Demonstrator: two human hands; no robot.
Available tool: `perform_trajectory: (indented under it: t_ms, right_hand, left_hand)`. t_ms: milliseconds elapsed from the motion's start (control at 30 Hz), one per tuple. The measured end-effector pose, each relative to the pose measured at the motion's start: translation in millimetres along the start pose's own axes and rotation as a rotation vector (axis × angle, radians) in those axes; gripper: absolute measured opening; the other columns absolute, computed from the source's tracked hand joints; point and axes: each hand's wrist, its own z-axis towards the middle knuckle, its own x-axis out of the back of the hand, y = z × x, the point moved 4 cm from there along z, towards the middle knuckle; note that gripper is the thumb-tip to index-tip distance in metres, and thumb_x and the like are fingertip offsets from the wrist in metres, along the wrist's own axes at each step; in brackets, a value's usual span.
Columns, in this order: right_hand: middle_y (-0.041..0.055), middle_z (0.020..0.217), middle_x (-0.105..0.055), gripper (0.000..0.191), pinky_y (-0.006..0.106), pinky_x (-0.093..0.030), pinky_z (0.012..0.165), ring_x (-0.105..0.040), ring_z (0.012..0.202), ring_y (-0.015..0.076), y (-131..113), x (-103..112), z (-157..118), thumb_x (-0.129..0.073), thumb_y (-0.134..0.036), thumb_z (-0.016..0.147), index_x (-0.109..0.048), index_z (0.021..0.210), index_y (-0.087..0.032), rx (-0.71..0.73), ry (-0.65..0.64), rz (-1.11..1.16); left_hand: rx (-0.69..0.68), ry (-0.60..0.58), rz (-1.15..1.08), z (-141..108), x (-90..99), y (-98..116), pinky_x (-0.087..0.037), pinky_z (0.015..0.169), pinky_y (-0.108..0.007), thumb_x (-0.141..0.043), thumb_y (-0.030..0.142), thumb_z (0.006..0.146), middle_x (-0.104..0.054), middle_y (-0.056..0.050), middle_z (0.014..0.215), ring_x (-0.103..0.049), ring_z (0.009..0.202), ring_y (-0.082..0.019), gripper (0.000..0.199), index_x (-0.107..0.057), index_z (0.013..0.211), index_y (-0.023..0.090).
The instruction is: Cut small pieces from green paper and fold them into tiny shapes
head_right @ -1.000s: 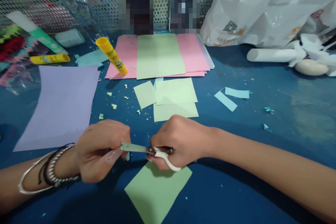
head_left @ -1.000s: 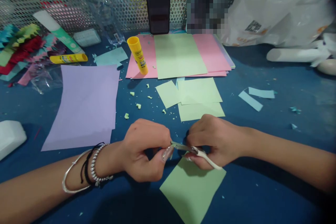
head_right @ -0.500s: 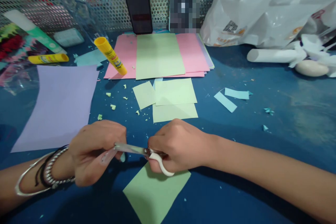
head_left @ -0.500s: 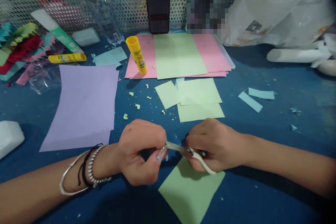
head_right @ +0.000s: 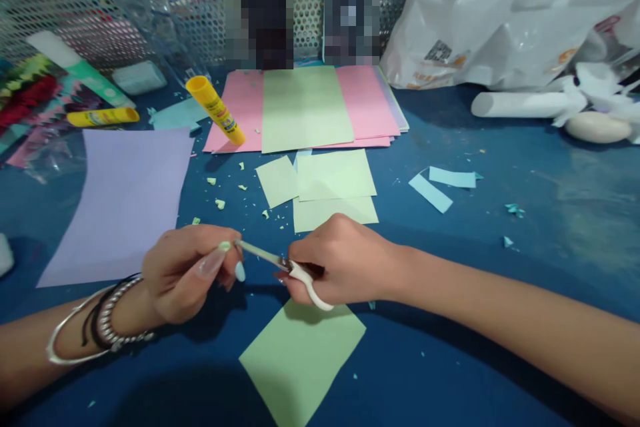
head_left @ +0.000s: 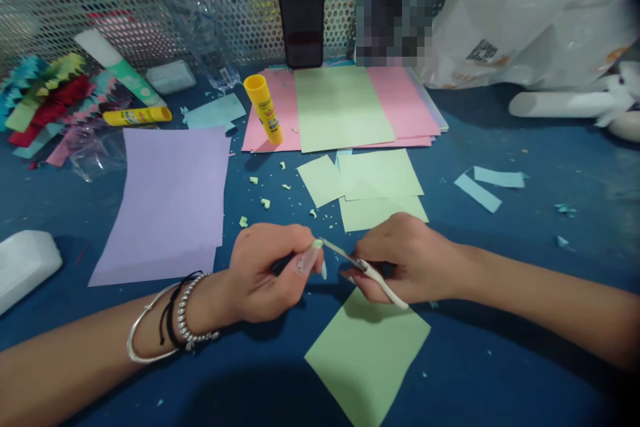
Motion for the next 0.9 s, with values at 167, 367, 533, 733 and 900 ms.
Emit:
perform_trajectory:
  t_ms: [167, 367, 533, 733, 900]
  right_hand:
    - [-0.0031, 0.041, -0.044, 0.031, 0.02, -0.026, 0.041, -0.032, 0.038, 0.0061, -3.6, -0.5, -0.4, -0.05, -0.032, 0.079, -0.054, 0.053, -0.015, 0.009, 0.013, 0.015]
    - [-0.0015, 0.042, -0.047, 0.035, 0.021, -0.029, 0.041, -0.034, 0.039, 0.0068, -2.0, -1.7, 0.4, -0.054, -0.038, 0.078, -0.057, 0.054, -0.014, -0.001, 0.02, 0.023]
    - [-0.0017, 0.043, -0.047, 0.033, 0.021, -0.029, 0.041, -0.033, 0.038, 0.0069, -2.9, -2.3, 0.0, -0.052, -0.036, 0.079, -0.057, 0.055, -0.014, -0.009, 0.005, 0.004]
    - [-0.0035, 0.042, -0.041, 0.036, 0.021, -0.026, 0.04, -0.03, 0.038, 0.0065, -2.9, -2.1, -0.5, -0.048, -0.035, 0.081, -0.05, 0.051, -0.016, 0.004, 0.01, -0.027]
    - [-0.003, 0.042, -0.043, 0.035, 0.021, -0.027, 0.04, -0.031, 0.037, 0.0063, -3.7, -2.5, -1.1, -0.049, -0.035, 0.081, -0.051, 0.052, -0.015, -0.006, 0.027, -0.045]
  left_hand:
    - [0.027, 0.002, -0.023, -3.0, 0.5, -1.9, -0.036, 0.039, -0.014, -0.042, 0.012, 0.082, -0.048, 0.005, 0.048, -0.042, 0.037, -0.003, 0.02, -0.052, 0.065, 0.015]
    - [0.123, -0.02, -0.032, -2.1, 0.8, -5.9, -0.033, 0.04, -0.016, -0.04, 0.011, 0.083, -0.042, 0.006, 0.046, -0.037, 0.038, -0.004, 0.022, -0.048, 0.062, 0.016]
    - [0.13, -0.13, 0.086, -1.8, -1.3, -5.1, -0.034, 0.04, -0.015, -0.04, 0.011, 0.081, -0.048, 0.005, 0.047, -0.042, 0.039, -0.005, 0.02, -0.051, 0.065, 0.017]
    - [0.153, -0.167, 0.082, 0.4, -2.3, -4.3, -0.035, 0.04, -0.014, -0.039, 0.009, 0.079, -0.05, 0.004, 0.047, -0.042, 0.038, -0.005, 0.022, -0.052, 0.062, 0.015]
    - [0.168, -0.204, 0.073, 1.4, -3.3, -4.7, -0.035, 0.041, -0.015, -0.039, 0.009, 0.078, -0.051, 0.003, 0.046, -0.043, 0.038, -0.005, 0.023, -0.054, 0.061, 0.015]
